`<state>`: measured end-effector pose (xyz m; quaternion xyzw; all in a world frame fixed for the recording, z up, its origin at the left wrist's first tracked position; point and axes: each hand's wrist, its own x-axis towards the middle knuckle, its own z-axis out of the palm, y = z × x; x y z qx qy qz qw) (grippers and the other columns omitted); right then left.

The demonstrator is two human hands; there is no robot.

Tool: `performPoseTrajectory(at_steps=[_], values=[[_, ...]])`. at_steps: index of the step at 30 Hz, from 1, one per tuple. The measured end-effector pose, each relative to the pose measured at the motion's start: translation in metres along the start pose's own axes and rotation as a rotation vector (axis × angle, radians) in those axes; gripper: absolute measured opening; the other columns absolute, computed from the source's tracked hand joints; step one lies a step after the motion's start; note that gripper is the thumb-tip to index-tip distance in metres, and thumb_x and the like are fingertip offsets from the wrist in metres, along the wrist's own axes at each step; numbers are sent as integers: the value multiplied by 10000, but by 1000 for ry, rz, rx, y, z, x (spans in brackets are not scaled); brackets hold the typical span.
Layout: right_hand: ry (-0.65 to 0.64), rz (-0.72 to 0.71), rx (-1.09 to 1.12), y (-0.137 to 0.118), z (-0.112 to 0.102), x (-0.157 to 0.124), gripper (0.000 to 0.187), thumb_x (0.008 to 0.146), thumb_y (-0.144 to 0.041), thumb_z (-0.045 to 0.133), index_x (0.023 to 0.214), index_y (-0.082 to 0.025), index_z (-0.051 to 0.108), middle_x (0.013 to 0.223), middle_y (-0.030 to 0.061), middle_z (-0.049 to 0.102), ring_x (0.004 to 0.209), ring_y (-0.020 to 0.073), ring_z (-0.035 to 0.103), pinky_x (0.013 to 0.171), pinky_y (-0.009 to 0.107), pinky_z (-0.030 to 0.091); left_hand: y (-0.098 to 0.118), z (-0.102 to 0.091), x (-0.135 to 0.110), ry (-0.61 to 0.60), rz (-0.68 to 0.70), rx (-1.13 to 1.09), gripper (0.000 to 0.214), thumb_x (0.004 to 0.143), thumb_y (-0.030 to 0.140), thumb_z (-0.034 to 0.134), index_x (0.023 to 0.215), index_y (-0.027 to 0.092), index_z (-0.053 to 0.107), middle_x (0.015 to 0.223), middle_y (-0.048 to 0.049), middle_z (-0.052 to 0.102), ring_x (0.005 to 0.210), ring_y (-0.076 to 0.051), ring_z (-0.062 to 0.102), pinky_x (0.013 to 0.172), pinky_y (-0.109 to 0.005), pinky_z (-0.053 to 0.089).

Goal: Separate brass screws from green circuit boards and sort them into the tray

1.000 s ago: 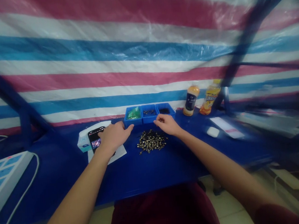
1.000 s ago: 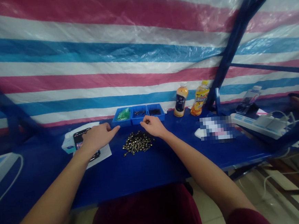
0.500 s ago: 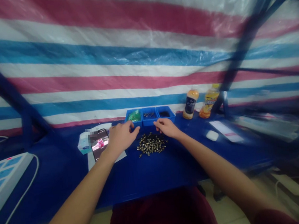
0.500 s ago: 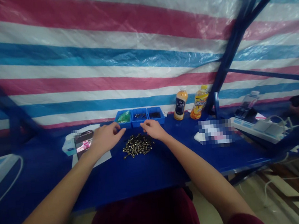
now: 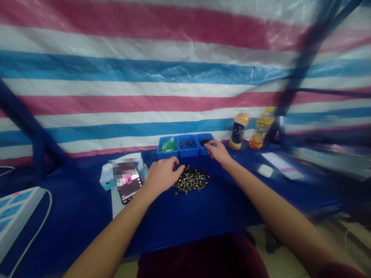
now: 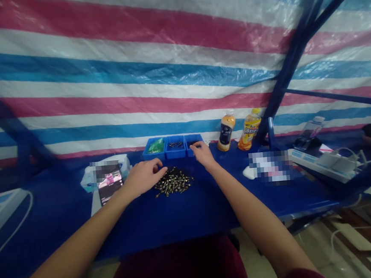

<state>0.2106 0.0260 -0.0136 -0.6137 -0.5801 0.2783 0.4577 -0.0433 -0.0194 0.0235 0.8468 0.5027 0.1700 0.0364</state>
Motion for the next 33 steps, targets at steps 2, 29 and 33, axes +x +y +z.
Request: performPoseTrajectory(at_steps=[2, 29, 33], values=[[-114, -88, -77, 1, -2, -1, 204, 873, -304, 539, 974, -163, 646, 653, -12, 606, 526, 113, 528, 514, 224, 422, -1, 1, 0, -16, 9, -13, 331, 918, 504, 460, 979, 234, 641, 858, -43, 701, 778, -227, 643, 699, -345, 443], [-413, -515, -672, 4, 13, -18, 158, 888, -235, 590, 923, -225, 744, 986, 89, 683, 938, 233, 622, 829, 310, 433, 3, 12, -3, -25, -44, 22, 373, 906, 549, 465, 1011, 247, 657, 931, -58, 724, 843, -269, 671, 724, -385, 481], [-412, -509, -664, 4, 14, -19, 138, 901, -226, 567, 914, -206, 704, 978, 89, 656, 924, 215, 611, 821, 297, 428, 4, 12, -2, -24, -60, 20, 394, 904, 565, 458, 1016, 242, 656, 944, -67, 727, 854, -277, 674, 749, -401, 488]])
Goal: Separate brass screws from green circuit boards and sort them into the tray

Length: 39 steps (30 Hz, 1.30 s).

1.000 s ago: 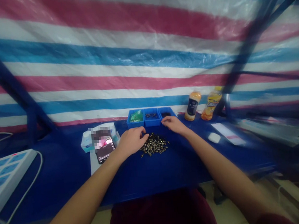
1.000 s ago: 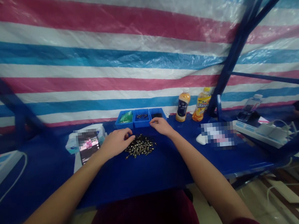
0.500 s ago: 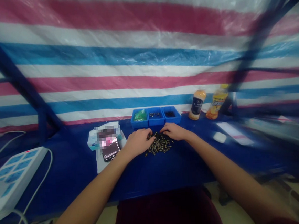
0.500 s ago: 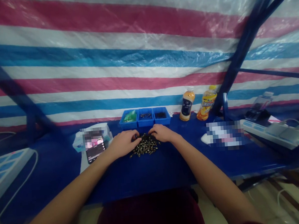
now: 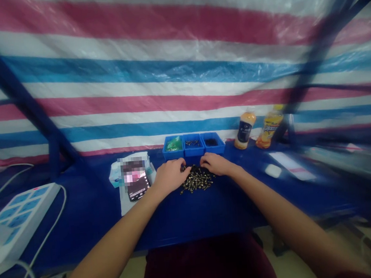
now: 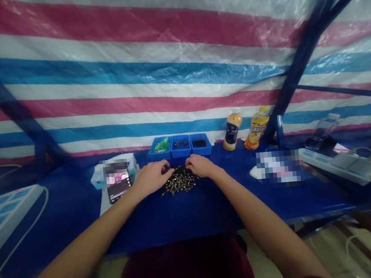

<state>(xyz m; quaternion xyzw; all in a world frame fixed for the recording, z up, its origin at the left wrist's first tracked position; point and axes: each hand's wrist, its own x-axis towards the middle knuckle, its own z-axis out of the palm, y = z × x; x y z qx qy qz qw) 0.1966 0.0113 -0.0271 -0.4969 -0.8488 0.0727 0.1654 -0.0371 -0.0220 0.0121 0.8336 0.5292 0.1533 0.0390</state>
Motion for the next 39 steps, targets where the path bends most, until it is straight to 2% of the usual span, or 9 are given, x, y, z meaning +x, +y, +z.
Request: performPoseTrajectory(at_steps=[3, 7, 10, 19, 22, 25, 29, 33, 39], values=[[-7, -2, 16, 0, 2, -1, 139, 914, -213, 539, 908, -187, 675, 971, 91, 639, 912, 203, 606, 828, 290, 427, 0, 0, 0, 44, -24, 56, 424, 902, 580, 442, 1005, 228, 655, 927, -82, 731, 858, -298, 672, 814, -469, 473], [2, 11, 48, 2, 2, -1, 158, 930, -180, 491, 939, -168, 648, 980, 101, 641, 893, 195, 604, 831, 289, 431, -7, -6, 1, 146, -164, 185, 520, 873, 661, 411, 929, 212, 666, 894, -131, 726, 974, -400, 633, 886, -633, 392], [19, 39, 78, 4, 2, 1, 161, 928, -160, 484, 965, -158, 641, 985, 109, 663, 896, 198, 607, 820, 286, 431, -18, -15, 2, 93, -253, 215, 583, 848, 711, 388, 872, 205, 676, 854, -166, 711, 984, -432, 625, 863, -668, 386], [43, 92, 191, 6, -2, 2, 180, 845, -79, 511, 839, -169, 667, 781, 36, 689, 709, 150, 596, 686, 241, 403, -41, -31, 7, -11, -368, 168, 674, 820, 757, 360, 993, 190, 679, 957, -212, 697, 965, -454, 638, 837, -665, 411], [104, 101, 241, 4, -4, 2, 199, 842, -88, 516, 947, -167, 666, 827, 38, 686, 732, 149, 596, 717, 253, 417, -41, -32, 9, 87, -325, 214, 604, 853, 692, 387, 993, 176, 668, 923, -192, 699, 966, -428, 635, 877, -636, 403], [162, 100, 308, 0, -7, 3, 264, 829, -77, 513, 1041, -164, 644, 864, 35, 672, 759, 143, 591, 757, 264, 434, -34, -31, 10, 173, -207, 231, 508, 889, 623, 411, 959, 185, 659, 873, -147, 698, 980, -387, 625, 927, -596, 390], [182, 83, 414, -12, -11, 3, 278, 835, -110, 516, 1089, -163, 613, 892, 26, 665, 691, 117, 571, 709, 256, 461, -13, -23, 5, 157, 30, 101, 431, 938, 548, 409, 1095, 211, 626, 1040, -106, 696, 991, -307, 623, 922, -471, 425], [174, 24, 600, -26, -12, 4, 250, 852, -191, 561, 1097, -170, 603, 904, 29, 676, 684, 115, 581, 699, 266, 485, 4, -9, -1, 168, 165, 42, 432, 980, 497, 385, 1262, 222, 560, 1171, -100, 655, 1007, -264, 620, 880, -398, 446], [161, -20, 907, -35, -10, 3, 219, 813, -236, 655, 1023, -181, 629, 891, 35, 677, 787, 147, 633, 777, 312, 502, 4, 3, 0, 204, 279, 9, 295, 1005, 363, 406, 1010, 216, 661, 948, -44, 692, 913, -209, 642, 785, -324, 451]])
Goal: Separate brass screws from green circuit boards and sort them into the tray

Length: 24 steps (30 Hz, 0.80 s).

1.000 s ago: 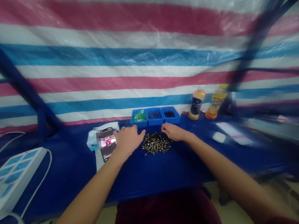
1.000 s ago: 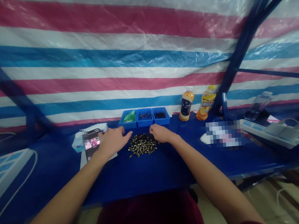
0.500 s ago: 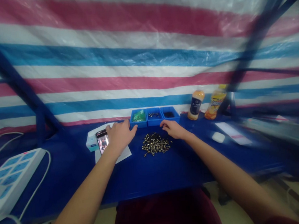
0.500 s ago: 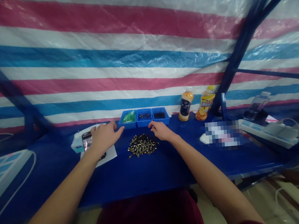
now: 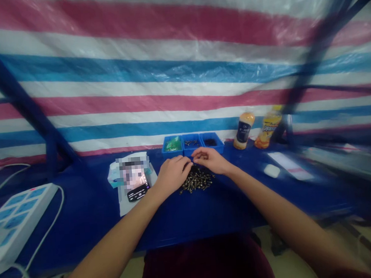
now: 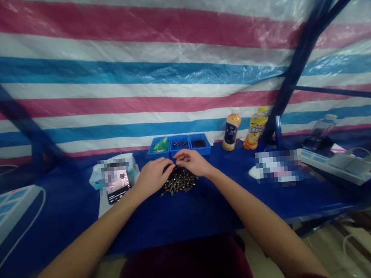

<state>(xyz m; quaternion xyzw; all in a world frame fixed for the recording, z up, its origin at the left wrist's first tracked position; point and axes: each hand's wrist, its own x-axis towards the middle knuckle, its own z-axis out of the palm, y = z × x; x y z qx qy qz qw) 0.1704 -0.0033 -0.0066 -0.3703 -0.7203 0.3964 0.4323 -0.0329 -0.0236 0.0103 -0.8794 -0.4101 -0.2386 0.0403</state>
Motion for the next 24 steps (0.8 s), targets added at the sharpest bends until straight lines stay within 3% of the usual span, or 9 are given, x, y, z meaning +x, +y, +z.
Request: performPoseTrajectory(at_steps=[6, 10, 16, 24], values=[[41, 65, -46, -5, 2, -2, 201, 852, -356, 639, 972, -195, 636, 824, 9, 650, 578, 105, 536, 570, 259, 438, -3, 0, 1, 61, 5, -37, 242, 987, 330, 462, 945, 221, 674, 907, -29, 701, 846, -194, 649, 746, -311, 441], [7, 101, -136, -12, 3, -5, 272, 905, -414, 568, 785, -174, 620, 700, -9, 611, 586, 109, 524, 600, 257, 420, -2, 0, 1, 82, 3, -54, 228, 981, 324, 477, 927, 220, 672, 883, -20, 702, 813, -185, 643, 726, -306, 431], [-7, 194, -57, -11, 3, -2, 283, 906, -385, 568, 719, -175, 597, 679, -8, 626, 582, 100, 544, 599, 237, 431, 0, -1, 1, 98, -34, -74, 227, 968, 380, 496, 967, 233, 669, 877, -12, 707, 802, -188, 645, 718, -315, 430], [313, 501, 58, 17, -35, 9, 246, 862, -311, 573, 662, -167, 563, 578, 12, 582, 440, 88, 499, 417, 213, 362, 3, -4, 0, 16, -92, -88, 267, 945, 406, 503, 811, 215, 632, 780, -12, 684, 691, -173, 607, 651, -305, 408]])
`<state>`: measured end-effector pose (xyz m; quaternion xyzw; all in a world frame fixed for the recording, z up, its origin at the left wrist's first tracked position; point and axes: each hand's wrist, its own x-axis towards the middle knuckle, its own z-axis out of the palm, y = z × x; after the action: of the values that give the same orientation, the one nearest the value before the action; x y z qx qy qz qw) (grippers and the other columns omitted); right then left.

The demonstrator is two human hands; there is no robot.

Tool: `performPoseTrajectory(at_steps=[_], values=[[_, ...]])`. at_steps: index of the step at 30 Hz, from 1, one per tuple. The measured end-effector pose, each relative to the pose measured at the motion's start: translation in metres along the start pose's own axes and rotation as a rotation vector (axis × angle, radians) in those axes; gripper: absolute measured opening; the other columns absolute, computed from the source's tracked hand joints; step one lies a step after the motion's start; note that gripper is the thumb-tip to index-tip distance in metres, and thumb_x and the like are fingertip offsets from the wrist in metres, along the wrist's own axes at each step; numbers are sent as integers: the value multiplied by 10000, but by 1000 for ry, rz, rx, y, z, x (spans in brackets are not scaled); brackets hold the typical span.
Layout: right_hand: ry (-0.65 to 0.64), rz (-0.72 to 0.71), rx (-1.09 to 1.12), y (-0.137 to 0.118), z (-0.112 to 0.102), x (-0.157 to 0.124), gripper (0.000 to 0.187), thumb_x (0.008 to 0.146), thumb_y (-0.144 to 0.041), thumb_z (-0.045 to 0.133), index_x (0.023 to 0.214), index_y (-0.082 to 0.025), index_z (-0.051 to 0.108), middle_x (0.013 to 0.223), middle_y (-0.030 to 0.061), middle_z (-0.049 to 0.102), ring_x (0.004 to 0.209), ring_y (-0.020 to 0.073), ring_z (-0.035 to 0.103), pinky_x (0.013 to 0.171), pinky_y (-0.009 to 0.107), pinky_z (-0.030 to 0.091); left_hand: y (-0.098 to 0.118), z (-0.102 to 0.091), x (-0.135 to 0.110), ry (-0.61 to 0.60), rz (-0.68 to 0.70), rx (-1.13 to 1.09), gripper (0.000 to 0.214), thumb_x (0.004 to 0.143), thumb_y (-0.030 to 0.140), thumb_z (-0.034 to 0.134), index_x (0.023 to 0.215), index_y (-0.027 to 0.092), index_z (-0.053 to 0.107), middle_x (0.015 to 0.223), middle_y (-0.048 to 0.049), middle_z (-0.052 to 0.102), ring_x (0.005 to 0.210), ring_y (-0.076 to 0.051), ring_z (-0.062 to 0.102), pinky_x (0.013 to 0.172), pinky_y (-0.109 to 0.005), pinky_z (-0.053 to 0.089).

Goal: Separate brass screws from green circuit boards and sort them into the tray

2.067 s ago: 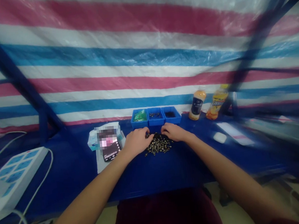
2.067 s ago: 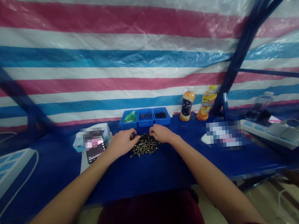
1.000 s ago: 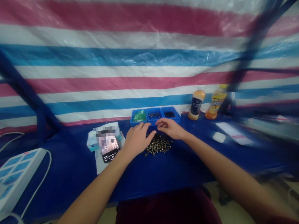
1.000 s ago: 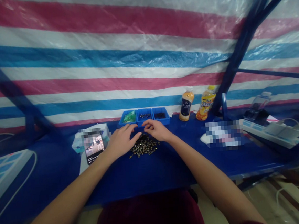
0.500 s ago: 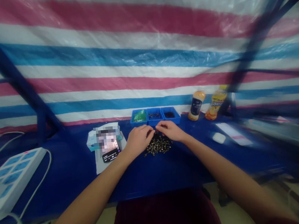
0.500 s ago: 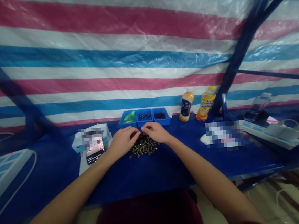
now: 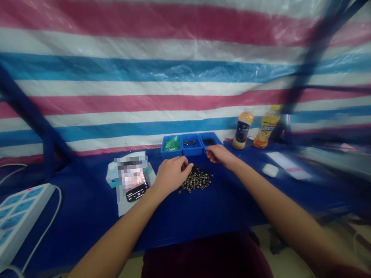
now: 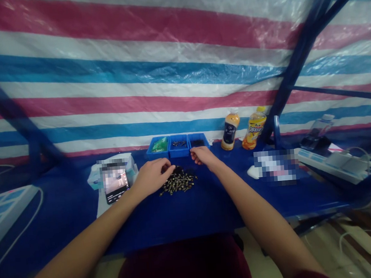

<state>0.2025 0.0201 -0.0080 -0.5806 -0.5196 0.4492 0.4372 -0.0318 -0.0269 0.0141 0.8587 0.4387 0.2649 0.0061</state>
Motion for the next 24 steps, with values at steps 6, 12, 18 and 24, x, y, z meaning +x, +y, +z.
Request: performPoseTrajectory(at_steps=[6, 12, 18, 24], values=[[147, 68, 123, 6, -16, 12, 208, 878, -333, 557, 770, -159, 592, 612, 6, 596, 435, 67, 488, 398, 181, 364, -2, 4, -1, -79, -1, -3, 266, 939, 419, 488, 827, 224, 629, 783, -10, 680, 715, -185, 616, 628, -302, 390], [238, 52, 119, 13, -19, 16, 207, 877, -357, 565, 804, -164, 580, 609, -5, 585, 425, 62, 470, 387, 173, 350, -1, 3, -1, -122, -14, 0, 279, 933, 438, 487, 839, 222, 636, 785, -18, 683, 703, -185, 612, 634, -307, 405], [249, -65, -20, 13, -20, 15, 305, 805, -455, 660, 735, -200, 508, 552, -52, 503, 413, 74, 434, 380, 197, 295, -3, 5, -1, -127, -16, 8, 285, 931, 452, 483, 863, 227, 645, 793, -23, 686, 713, -191, 620, 660, -313, 434], [7, -287, -289, 5, -5, 0, 279, 787, -447, 687, 716, -180, 646, 597, -19, 589, 542, 110, 511, 542, 231, 391, -14, 14, -4, -92, -4, 93, 280, 917, 462, 502, 923, 228, 656, 858, -55, 674, 735, -213, 629, 635, -319, 447]])
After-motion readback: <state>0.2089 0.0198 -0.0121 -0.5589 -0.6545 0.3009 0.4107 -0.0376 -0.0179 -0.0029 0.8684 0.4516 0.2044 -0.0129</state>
